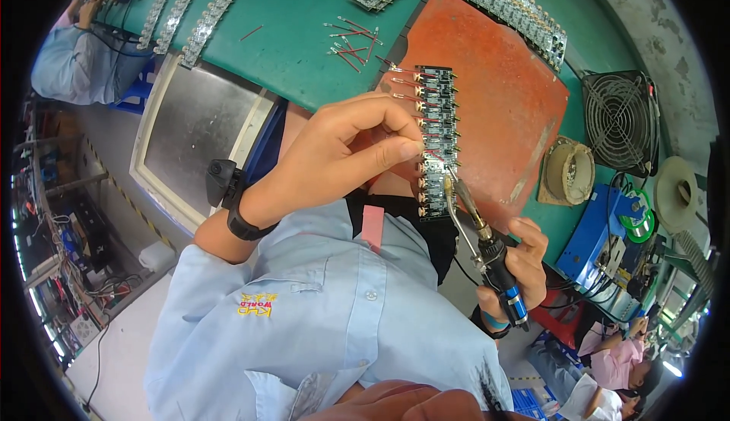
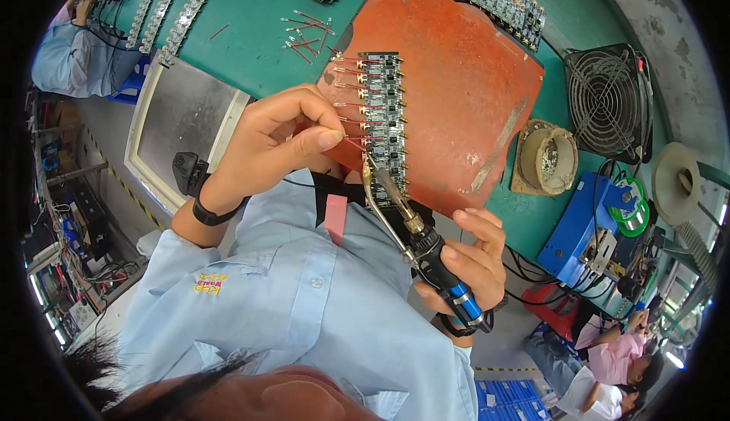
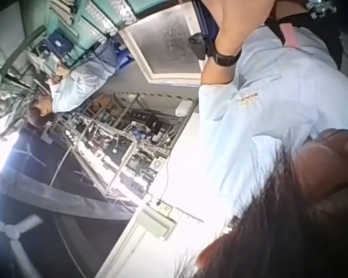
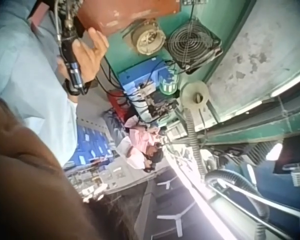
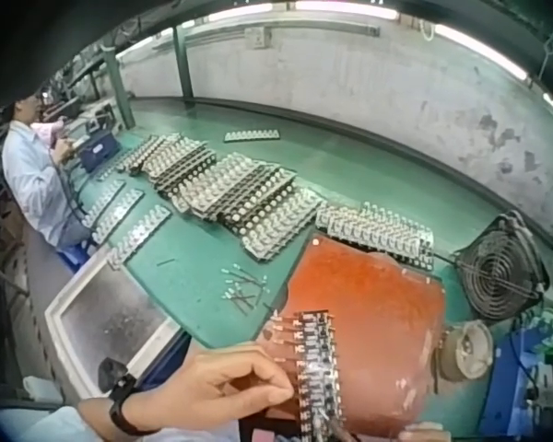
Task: Soldering electronic components onto printed circuit boards.
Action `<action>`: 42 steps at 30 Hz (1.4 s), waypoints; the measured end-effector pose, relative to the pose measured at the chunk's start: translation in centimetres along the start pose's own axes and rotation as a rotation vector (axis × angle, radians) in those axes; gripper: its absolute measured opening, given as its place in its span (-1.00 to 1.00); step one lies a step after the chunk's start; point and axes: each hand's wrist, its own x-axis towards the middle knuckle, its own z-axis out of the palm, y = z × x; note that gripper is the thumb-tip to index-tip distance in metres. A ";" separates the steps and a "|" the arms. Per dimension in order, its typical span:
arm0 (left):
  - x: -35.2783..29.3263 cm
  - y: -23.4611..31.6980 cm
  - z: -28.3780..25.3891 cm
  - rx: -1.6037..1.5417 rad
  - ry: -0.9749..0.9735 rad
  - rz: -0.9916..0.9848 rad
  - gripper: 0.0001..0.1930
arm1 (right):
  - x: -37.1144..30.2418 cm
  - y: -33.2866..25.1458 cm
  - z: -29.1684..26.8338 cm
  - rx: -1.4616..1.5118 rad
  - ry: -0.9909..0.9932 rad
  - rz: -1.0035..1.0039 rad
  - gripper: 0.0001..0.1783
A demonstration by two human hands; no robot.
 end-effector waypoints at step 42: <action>0.5 0.1 -0.4 0.300 -0.001 0.186 -0.95 | 0.1 0.4 0.2 0.058 0.033 0.039 -0.47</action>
